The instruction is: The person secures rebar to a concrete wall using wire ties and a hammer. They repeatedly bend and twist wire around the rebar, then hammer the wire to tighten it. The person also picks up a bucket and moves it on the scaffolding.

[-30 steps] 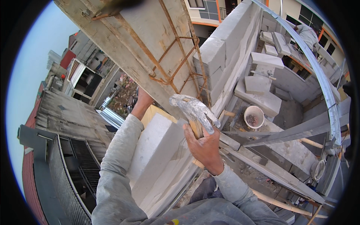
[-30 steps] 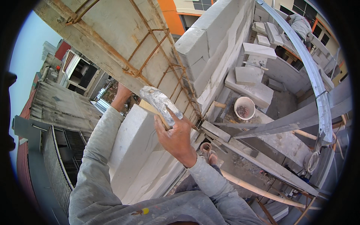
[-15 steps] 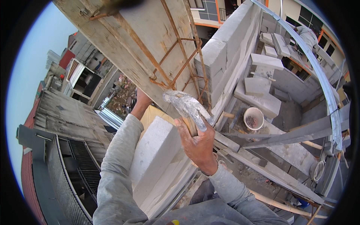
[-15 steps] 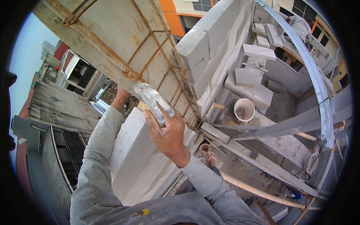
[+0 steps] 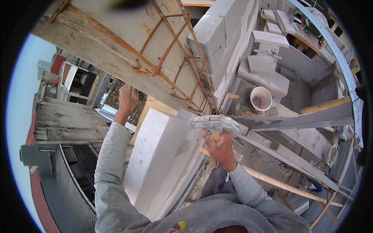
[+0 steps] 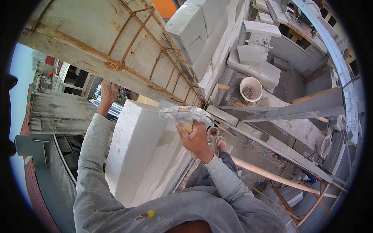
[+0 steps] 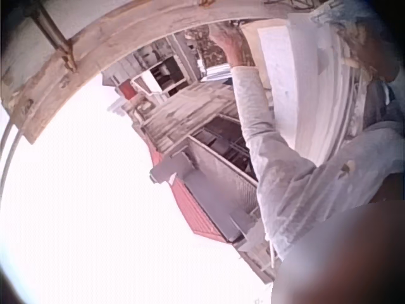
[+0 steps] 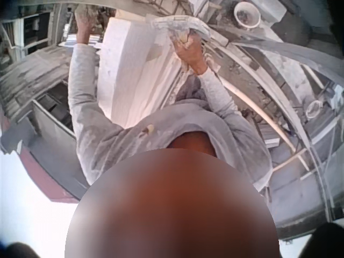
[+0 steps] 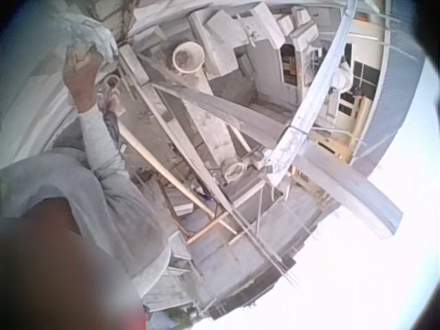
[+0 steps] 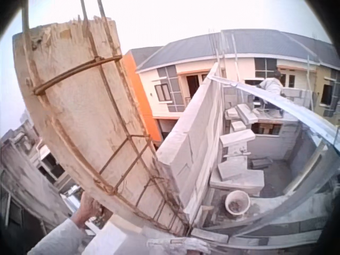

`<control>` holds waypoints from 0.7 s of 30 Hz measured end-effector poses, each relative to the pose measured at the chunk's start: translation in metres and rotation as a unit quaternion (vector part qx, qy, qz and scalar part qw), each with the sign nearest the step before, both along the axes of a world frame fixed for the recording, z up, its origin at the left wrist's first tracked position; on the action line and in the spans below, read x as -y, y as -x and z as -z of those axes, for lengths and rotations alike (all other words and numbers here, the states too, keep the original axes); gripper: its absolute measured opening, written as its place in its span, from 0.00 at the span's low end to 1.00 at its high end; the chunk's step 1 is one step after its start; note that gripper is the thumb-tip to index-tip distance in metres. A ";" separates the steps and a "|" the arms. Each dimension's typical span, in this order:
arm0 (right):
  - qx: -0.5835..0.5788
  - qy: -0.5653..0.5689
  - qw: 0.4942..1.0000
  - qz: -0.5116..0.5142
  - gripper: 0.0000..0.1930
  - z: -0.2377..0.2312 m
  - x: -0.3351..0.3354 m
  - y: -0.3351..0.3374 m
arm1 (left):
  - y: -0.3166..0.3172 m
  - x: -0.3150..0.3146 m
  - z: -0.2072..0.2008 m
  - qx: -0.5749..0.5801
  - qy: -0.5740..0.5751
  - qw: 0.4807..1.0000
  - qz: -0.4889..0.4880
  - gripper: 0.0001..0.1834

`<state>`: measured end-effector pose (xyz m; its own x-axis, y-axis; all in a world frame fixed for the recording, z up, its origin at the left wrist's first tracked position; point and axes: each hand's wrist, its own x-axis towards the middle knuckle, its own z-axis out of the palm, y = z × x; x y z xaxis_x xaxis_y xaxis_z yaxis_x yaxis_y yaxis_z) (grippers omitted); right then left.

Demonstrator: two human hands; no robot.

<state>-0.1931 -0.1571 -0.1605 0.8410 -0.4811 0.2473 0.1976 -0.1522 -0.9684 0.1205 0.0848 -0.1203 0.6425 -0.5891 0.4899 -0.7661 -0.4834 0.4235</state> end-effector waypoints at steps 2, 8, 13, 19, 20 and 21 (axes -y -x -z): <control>-0.077 -0.072 0.994 -0.021 0.10 0.017 0.001 0.012 | -0.005 -0.009 0.010 0.008 -0.033 0.995 -0.090 0.12; -0.202 -0.257 0.940 -0.098 0.12 0.054 0.004 0.034 | 0.013 0.009 0.049 0.129 -0.172 0.974 -0.068 0.10; -0.239 -0.251 0.930 -0.124 0.12 0.059 0.006 0.038 | 0.042 0.012 -0.015 -0.129 0.000 0.990 -0.054 0.14; -0.239 -0.256 0.928 -0.127 0.12 0.056 -0.010 0.026 | 0.017 0.022 -0.034 -0.022 0.048 0.998 -0.019 0.12; -0.239 -0.251 0.930 -0.125 0.12 0.058 -0.011 0.026 | 0.013 0.026 -0.026 -0.050 0.115 0.991 -0.050 0.12; -0.239 -0.257 0.929 -0.119 0.12 0.059 -0.012 0.027 | 0.013 0.029 -0.016 -0.067 0.136 0.986 -0.072 0.12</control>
